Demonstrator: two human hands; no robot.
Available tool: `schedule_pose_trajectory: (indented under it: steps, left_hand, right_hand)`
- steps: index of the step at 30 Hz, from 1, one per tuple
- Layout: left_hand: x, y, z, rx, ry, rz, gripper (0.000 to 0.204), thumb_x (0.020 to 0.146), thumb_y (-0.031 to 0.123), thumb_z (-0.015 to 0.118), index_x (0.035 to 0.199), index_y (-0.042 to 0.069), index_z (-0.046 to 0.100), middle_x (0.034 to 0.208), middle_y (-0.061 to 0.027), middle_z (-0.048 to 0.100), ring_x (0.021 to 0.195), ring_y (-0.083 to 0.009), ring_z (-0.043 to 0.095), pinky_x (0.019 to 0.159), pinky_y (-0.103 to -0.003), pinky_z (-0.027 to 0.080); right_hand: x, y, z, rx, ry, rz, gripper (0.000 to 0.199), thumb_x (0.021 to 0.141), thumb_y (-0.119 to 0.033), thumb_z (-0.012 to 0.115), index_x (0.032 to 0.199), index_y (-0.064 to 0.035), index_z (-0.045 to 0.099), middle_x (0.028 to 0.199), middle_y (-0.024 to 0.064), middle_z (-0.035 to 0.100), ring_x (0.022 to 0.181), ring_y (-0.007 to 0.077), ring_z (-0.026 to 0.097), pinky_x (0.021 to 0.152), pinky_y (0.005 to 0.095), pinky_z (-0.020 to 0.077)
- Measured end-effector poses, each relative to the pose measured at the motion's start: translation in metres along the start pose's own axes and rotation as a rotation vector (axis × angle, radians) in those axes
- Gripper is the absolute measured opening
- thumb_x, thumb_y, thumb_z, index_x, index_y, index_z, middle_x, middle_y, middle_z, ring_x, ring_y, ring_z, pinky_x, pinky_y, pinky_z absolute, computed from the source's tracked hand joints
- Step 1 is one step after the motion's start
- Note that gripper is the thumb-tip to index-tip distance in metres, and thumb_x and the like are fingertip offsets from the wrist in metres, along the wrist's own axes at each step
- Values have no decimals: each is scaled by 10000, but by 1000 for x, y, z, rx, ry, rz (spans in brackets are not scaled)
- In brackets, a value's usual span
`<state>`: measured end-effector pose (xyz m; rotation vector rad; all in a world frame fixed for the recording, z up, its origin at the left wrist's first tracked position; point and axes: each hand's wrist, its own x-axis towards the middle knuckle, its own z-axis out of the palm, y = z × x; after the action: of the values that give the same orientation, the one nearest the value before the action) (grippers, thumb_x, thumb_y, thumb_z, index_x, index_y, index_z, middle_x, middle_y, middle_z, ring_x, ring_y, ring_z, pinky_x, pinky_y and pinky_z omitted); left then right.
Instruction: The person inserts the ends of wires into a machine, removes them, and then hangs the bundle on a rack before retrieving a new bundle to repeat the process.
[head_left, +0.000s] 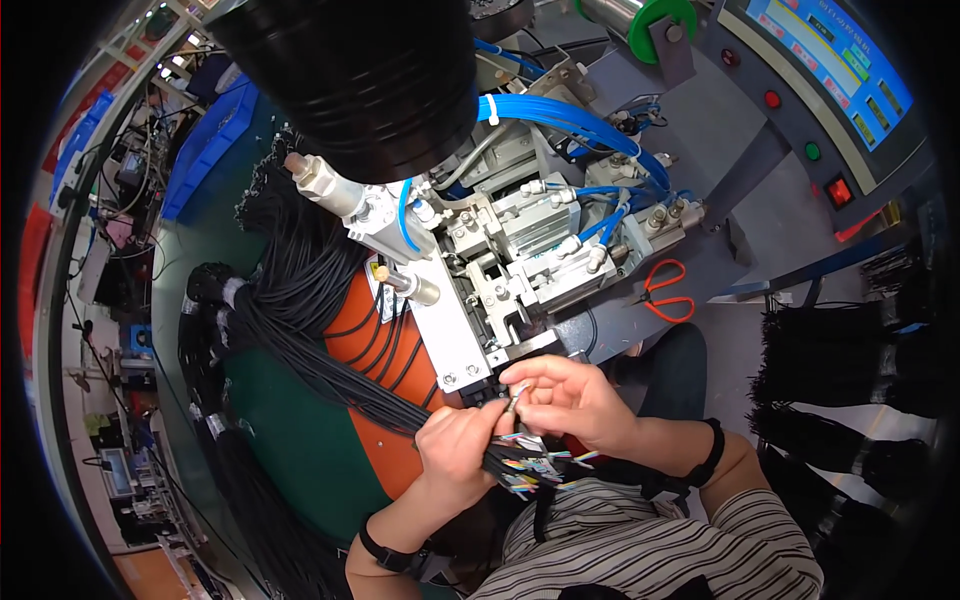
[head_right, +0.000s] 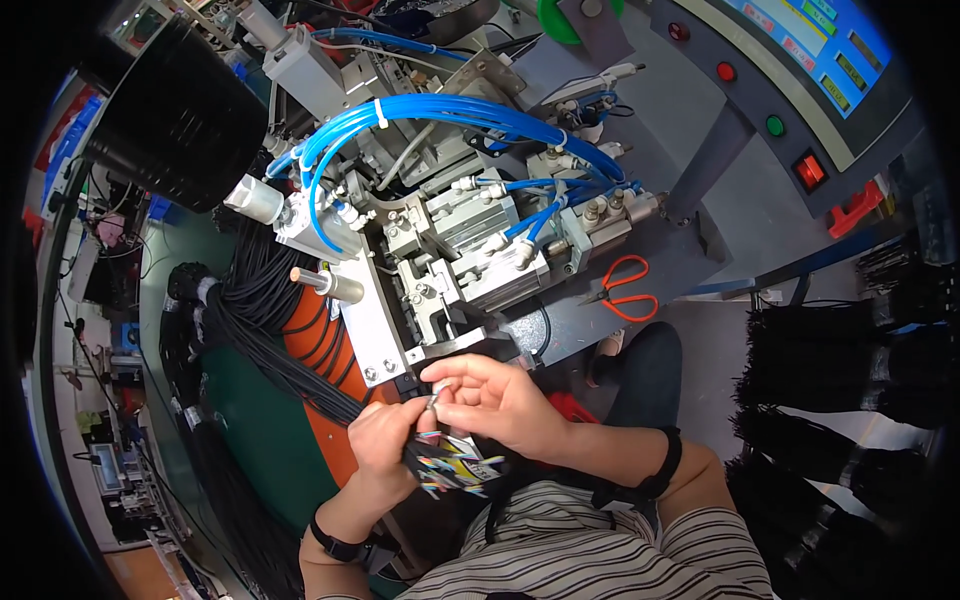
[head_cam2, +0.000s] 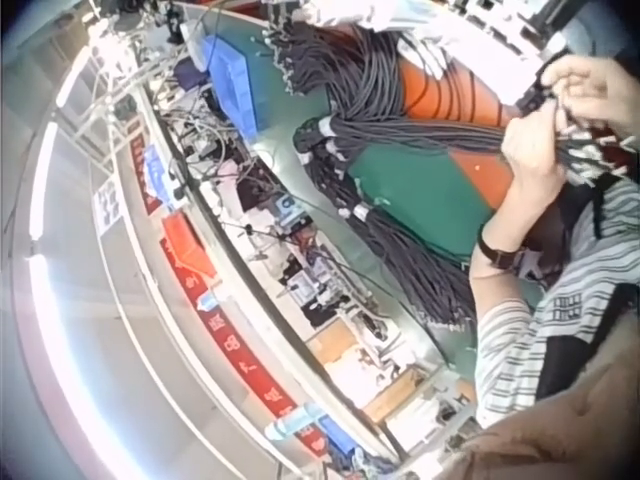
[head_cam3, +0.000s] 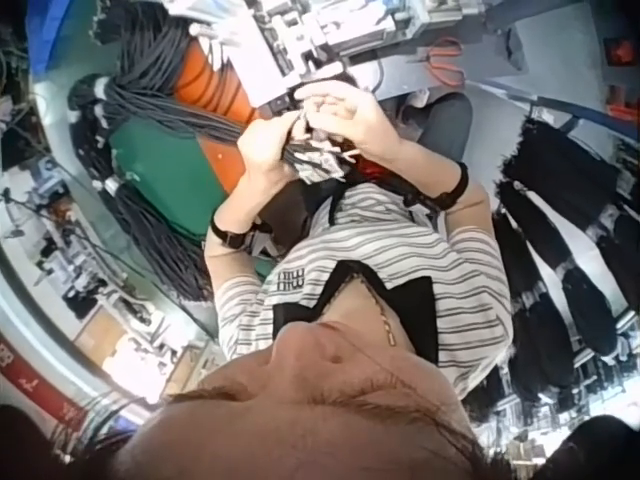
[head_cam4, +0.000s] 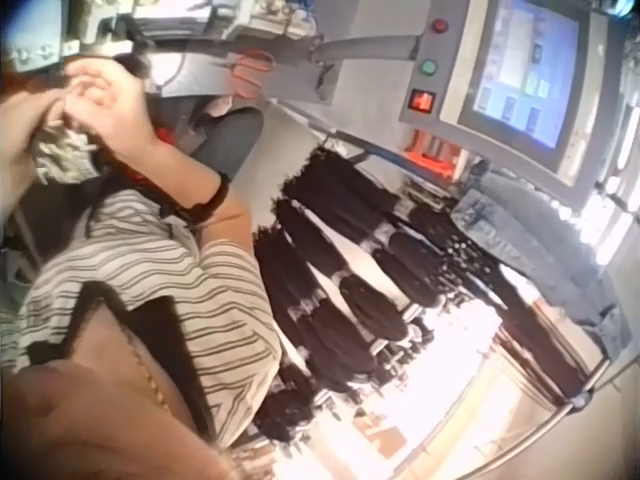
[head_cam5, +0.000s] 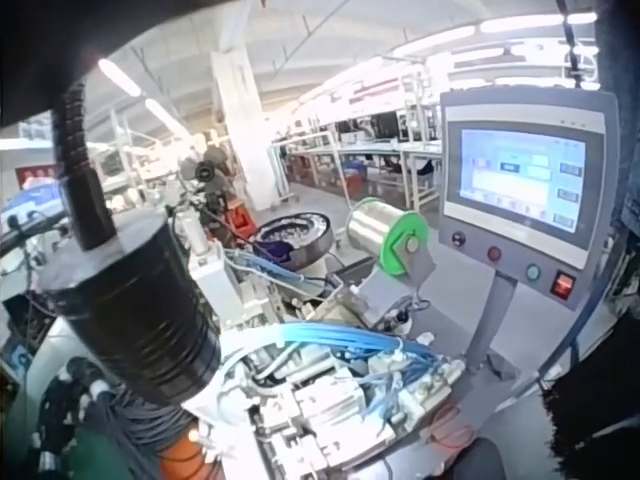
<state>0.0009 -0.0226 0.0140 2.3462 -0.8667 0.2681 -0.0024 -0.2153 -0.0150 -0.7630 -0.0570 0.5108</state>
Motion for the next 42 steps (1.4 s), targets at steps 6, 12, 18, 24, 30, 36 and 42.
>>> schedule_pose_trajectory:
  steps: [6,12,18,24,30,36,42]
  left_hand:
    - [-5,-7,3,-158,71,-32,244,760,67,750,970,6,643,675,-75,619,578,-242,621,553,-335,434]
    - [-2,-11,4,-202,77,-14,238,748,78,758,948,22,643,682,-64,633,584,-238,631,544,-338,432]
    - [2,-15,-4,-275,-33,-27,231,746,80,748,946,28,643,707,-43,649,602,-218,642,555,-321,441]
    - [3,-21,-10,-441,-136,-113,128,862,128,689,909,18,642,717,-38,657,606,-168,642,573,-278,475]
    - [4,-24,-12,-569,-183,-211,175,940,173,631,873,11,631,699,-43,645,599,-152,634,575,-269,486]
    - [2,-26,-11,-550,-213,-188,98,918,94,625,869,9,618,699,-33,635,601,-129,607,583,-257,479]
    - [7,-26,-23,-707,-369,-344,35,858,38,633,838,19,610,687,-20,605,606,-101,556,582,-250,463]
  right_hand:
    - [2,25,6,-643,20,-560,381,945,6,600,1317,45,528,1070,81,588,893,119,606,820,260,503]
    - [3,21,-6,-179,56,-288,286,954,7,597,1234,65,587,1093,127,600,911,177,643,815,303,530]
    - [13,21,-22,24,-101,-99,218,955,-39,632,1150,58,643,1050,117,626,862,165,662,763,265,534]
    - [16,18,-23,64,-172,-74,193,951,-35,642,1128,37,666,1027,93,660,829,130,673,698,214,527]
    - [16,11,-19,-226,-121,-164,154,944,-3,633,1083,37,685,1028,90,662,814,120,678,654,199,522]
    - [14,10,-14,-567,-32,-393,144,928,20,630,1055,43,694,1003,90,672,743,104,678,604,194,522]
    - [14,6,-18,-550,-103,-312,145,908,51,633,1036,53,701,990,121,679,722,121,681,615,219,542]
